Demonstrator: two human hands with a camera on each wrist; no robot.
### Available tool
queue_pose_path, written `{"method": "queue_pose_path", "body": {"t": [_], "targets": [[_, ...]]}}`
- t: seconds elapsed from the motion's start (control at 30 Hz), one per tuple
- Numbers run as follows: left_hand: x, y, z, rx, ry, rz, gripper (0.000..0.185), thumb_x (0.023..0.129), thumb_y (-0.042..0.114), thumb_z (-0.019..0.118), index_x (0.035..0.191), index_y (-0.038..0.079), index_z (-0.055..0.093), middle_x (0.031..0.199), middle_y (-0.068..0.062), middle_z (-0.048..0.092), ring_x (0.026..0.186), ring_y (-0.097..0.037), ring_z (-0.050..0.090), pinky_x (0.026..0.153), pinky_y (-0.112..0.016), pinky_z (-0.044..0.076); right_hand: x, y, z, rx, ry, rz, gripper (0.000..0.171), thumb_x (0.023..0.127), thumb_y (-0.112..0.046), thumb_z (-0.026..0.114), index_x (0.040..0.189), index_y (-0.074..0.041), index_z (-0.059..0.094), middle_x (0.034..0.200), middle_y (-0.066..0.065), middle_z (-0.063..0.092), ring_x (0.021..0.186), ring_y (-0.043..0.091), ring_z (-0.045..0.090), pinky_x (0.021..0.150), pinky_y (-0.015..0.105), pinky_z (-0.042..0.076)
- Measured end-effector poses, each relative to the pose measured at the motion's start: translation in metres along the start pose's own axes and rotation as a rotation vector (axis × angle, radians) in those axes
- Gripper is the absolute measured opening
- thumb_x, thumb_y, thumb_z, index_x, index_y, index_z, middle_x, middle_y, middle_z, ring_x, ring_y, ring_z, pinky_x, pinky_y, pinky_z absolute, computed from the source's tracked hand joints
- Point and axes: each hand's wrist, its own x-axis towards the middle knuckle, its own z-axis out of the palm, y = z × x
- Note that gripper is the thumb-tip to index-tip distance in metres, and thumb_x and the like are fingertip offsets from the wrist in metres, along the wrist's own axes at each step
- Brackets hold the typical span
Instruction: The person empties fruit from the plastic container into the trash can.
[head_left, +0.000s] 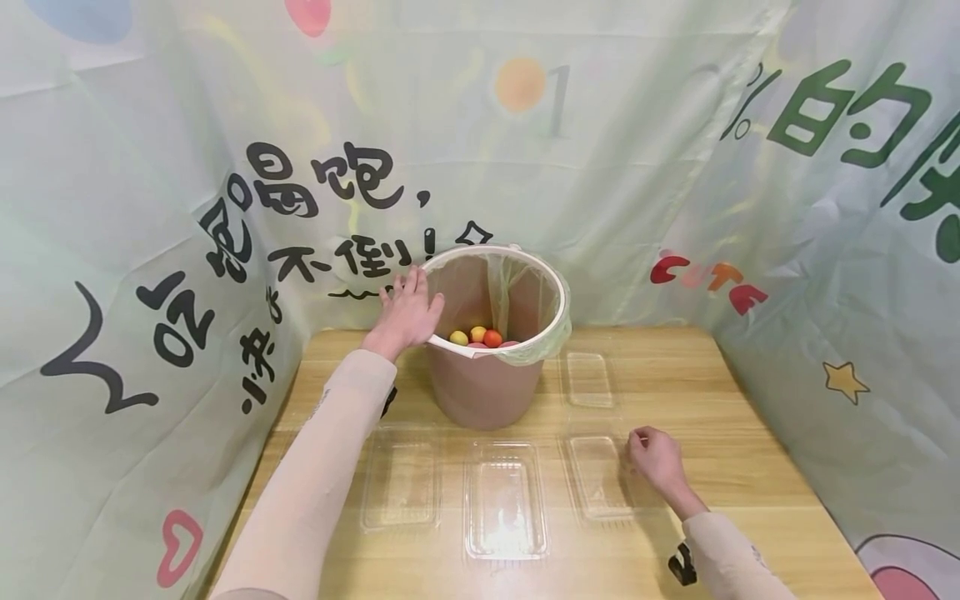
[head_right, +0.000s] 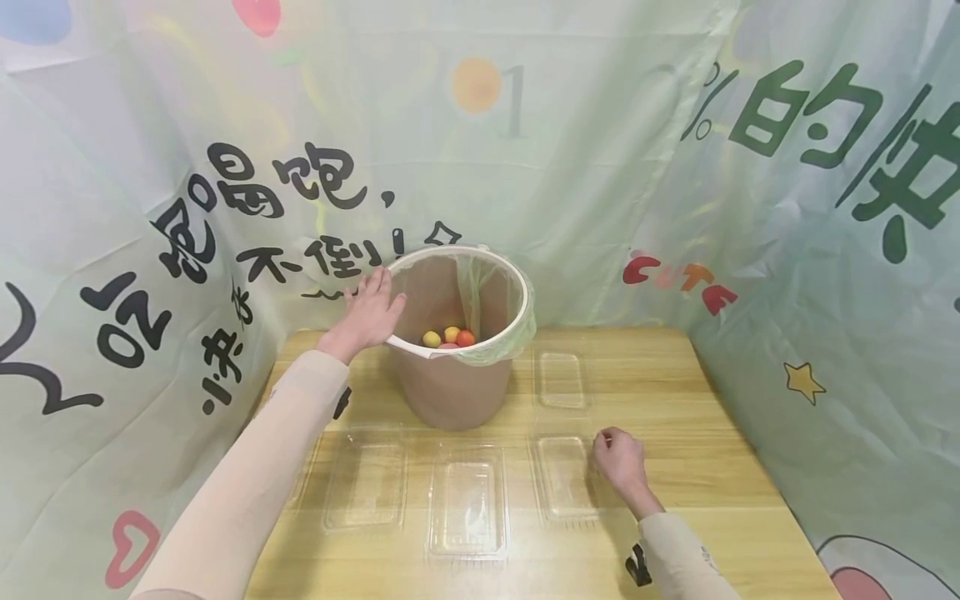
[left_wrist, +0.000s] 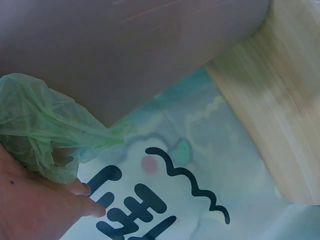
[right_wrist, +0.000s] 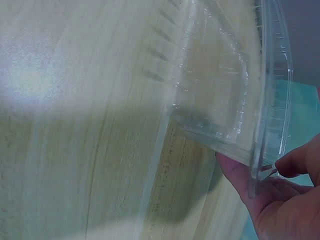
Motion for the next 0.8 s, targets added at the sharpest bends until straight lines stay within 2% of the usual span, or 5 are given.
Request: {"method": "queue_pose_path", "body": {"t": [0.2, 0.33, 0.43, 0.63, 0.8], "targets": [[-0.001, 0.0, 0.001, -0.001, -0.006, 0.0, 0.077, 0.111, 0.048, 0.023, 0.167, -0.003, 0.006, 0.177, -0.022, 0.0, 0.162, -0.05, -0.002, 0.128, -0.069, -0.005, -0.002, 0.002, 0.001, 0.035, -0.001, 0.046, 0.042, 0.104, -0.015, 0.045, 0.124, 0.018, 0.064, 0.109, 0.036, 0.073, 0.076, 0.032, 0.078, 0.059, 0.032, 0.064], [0.0, -0.002, 0.0, 0.005, -0.008, -0.007, 0.078, 0.111, 0.048, 0.023, 0.167, -0.003, 0.004, 0.177, -0.022, -0.001, 0.162, -0.051, -0.001, 0.128, -0.07, -0.006, 0.001, 0.0, -0.001, -0.035, 0.007, -0.003, 0.044, 0.107, -0.02, 0.049, 0.125, 0.017, 0.064, 0.115, 0.036, 0.072, 0.094, 0.041, 0.076, 0.077, 0.045, 0.066], [0.001, -0.003, -0.003, 0.008, 0.003, -0.003, 0.079, 0.111, 0.049, 0.023, 0.167, -0.004, 0.006, 0.177, -0.023, 0.0, 0.162, -0.052, 0.001, 0.128, -0.071, -0.004, 0.007, -0.005, -0.006, -0.108, 0.03, -0.056, 0.046, 0.109, -0.023, 0.049, 0.126, 0.016, 0.064, 0.122, 0.036, 0.07, 0.111, 0.05, 0.07, 0.094, 0.057, 0.06], [0.0, -0.003, -0.008, 0.019, -0.006, -0.01, 0.082, 0.11, 0.052, 0.026, 0.166, -0.006, 0.007, 0.176, -0.024, 0.001, 0.161, -0.053, 0.0, 0.128, -0.071, -0.003, 0.027, -0.03, -0.022, -0.147, 0.049, -0.136, 0.054, 0.11, -0.029, 0.048, 0.138, 0.017, 0.057, 0.134, 0.04, 0.062, 0.123, 0.056, 0.063, 0.105, 0.064, 0.052], [0.002, -0.001, -0.013, 0.034, -0.021, 0.001, 0.084, 0.11, 0.054, 0.029, 0.166, -0.005, 0.01, 0.175, -0.027, 0.003, 0.16, -0.055, 0.002, 0.128, -0.072, -0.003, 0.052, -0.07, -0.046, -0.142, 0.03, -0.219, 0.062, 0.113, -0.035, 0.043, 0.15, 0.015, 0.045, 0.132, 0.043, 0.061, 0.111, 0.058, 0.066, 0.106, 0.068, 0.05]]}}
